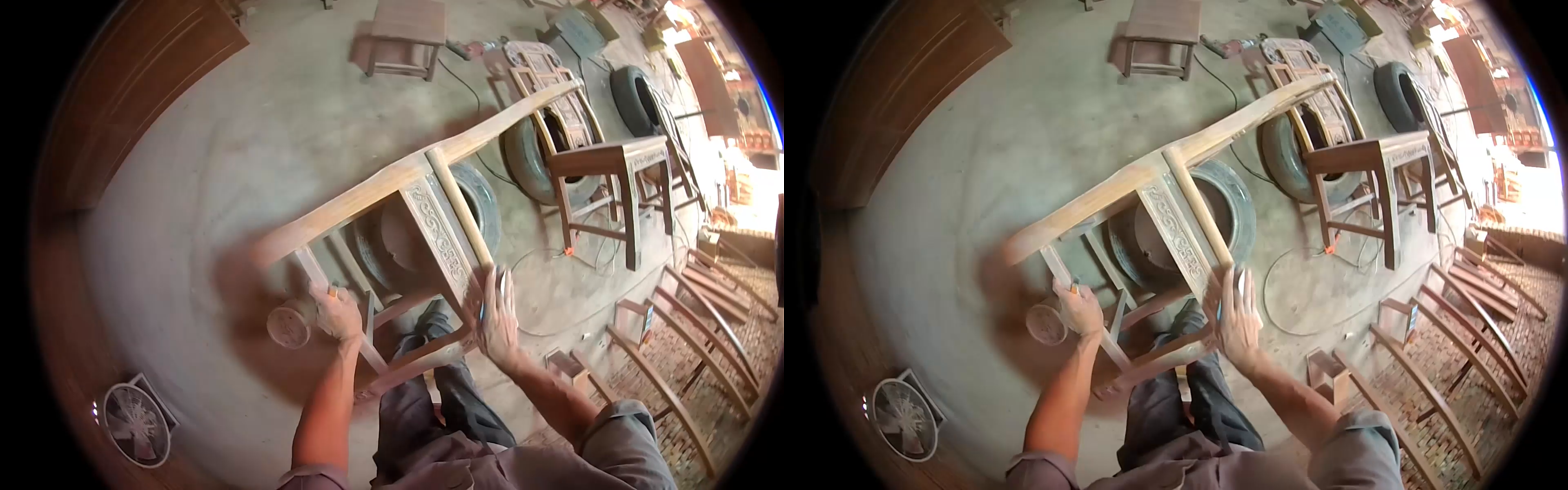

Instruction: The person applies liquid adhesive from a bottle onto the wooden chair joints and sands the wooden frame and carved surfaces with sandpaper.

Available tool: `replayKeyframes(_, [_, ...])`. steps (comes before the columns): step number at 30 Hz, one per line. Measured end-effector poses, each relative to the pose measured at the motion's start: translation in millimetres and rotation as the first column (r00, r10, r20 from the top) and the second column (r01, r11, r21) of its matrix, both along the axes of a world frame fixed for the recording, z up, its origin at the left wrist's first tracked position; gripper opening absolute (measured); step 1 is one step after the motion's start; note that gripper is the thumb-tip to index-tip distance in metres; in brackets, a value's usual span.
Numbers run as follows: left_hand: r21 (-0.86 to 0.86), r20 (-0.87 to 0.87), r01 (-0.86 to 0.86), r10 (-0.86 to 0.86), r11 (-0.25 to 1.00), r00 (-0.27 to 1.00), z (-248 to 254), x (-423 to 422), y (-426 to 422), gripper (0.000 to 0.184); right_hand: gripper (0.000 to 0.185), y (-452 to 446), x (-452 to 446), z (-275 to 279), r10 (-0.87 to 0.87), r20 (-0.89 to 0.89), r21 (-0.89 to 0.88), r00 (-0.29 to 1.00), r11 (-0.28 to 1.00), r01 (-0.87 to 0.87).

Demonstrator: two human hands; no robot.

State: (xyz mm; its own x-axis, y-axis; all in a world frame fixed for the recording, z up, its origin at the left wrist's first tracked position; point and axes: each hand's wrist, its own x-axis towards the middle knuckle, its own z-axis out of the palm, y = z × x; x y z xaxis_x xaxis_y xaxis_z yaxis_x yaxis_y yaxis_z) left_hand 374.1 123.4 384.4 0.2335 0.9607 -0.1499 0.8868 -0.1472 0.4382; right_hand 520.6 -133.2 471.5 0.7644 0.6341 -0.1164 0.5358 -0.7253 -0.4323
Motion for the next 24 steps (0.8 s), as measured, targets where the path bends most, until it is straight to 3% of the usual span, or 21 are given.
replayKeyframes(1, [-0.012,0.008,0.003,-0.003,1.0,1.0,-1.1,-2.1,0.0,0.053,0.088,22.8,22.7,4.1,0.053,0.029,-0.029,0.998,0.998,-0.052])
replayKeyframes(2, [-0.024,0.021,0.007,-0.007,1.0,1.0,-3.3,-3.2,0.4,0.052,0.086,45.6,34.3,-1.7,-0.029,-0.014,-0.061,0.999,0.998,0.028])
replayKeyframes(4, [0.011,0.058,0.036,-0.036,0.999,0.998,-5.7,-2.4,2.1,0.05,0.083,51.4,34.4,-25.4,-0.088,0.069,0.02,0.994,0.996,0.086])
replayKeyframes(6, [0.089,0.101,0.082,-0.09,0.993,0.991,-8.8,-7.4,2.0,0.047,0.081,11.0,11.3,-16.6,-0.12,-0.019,-0.015,0.993,0.993,0.12])
replayKeyframes(7, [0.108,0.053,0.099,-0.106,0.989,0.993,-25.7,-16.0,4.5,0.056,0.081,-15.1,-6.9,-12.1,-0.14,-0.06,-0.031,0.988,0.99,0.139])
replayKeyframes(8, [0.101,0.042,0.098,-0.103,0.99,0.994,-24.6,-14.0,8.8,0.054,0.081,-31.1,-23.3,-22.8,-0.109,0.063,-0.097,0.992,0.989,0.115])
replayKeyframes(10, [0.084,0.005,0.09,-0.091,0.992,0.996,-20.0,-13.1,4.7,0.05,0.077,-5.5,-15.8,-25.7,-0.221,0.058,0.002,0.973,0.975,0.222])
replayKeyframes(12, [0.034,0.019,0.093,-0.094,0.995,0.995,-21.0,-11.5,8.5,0.054,0.072,73.0,42.3,-13.7,-0.163,0.077,0.213,0.984,0.966,0.143])
replayKeyframes(14, [0.012,0.023,0.083,-0.083,0.996,0.996,-18.2,-12.5,7.3,0.055,0.071,133.4,77.8,-26.1,-0.181,0.086,0.192,0.98,0.968,0.161])
replayKeyframes(17, [0.21,-0.017,0.141,-0.14,0.967,0.99,-38.2,-21.7,6.5,0.052,0.073,95.6,67.9,-21.6,-0.116,0.024,0.279,0.993,0.955,0.105])
replayKeyframes(19, [0.014,-0.049,0.141,-0.141,0.99,0.989,-30.2,-20.0,14.6,0.055,0.069,29.1,23.3,-19.6,-0.199,0.004,0.277,0.98,0.942,0.19])
replayKeyframes(22, [-0.025,-0.066,0.09,-0.092,0.996,0.994,-29.7,-20.9,15.4,0.058,0.065,13.7,-4.5,-1.8,-0.287,0.072,-0.007,0.955,0.958,0.288])
replayKeyframes(23, [0.01,-0.064,0.072,-0.071,0.997,0.995,-30.7,-21.5,14.3,0.058,0.062,32.3,10.9,-16.2,-0.298,-0.005,0.134,0.954,0.946,0.296])
replayKeyframes(24, [-0.01,-0.098,0.063,-0.064,0.998,0.993,-22.4,-12.8,14.9,0.058,0.066,67.8,37.3,-21.1,-0.261,0.048,0.229,0.964,0.942,0.244])
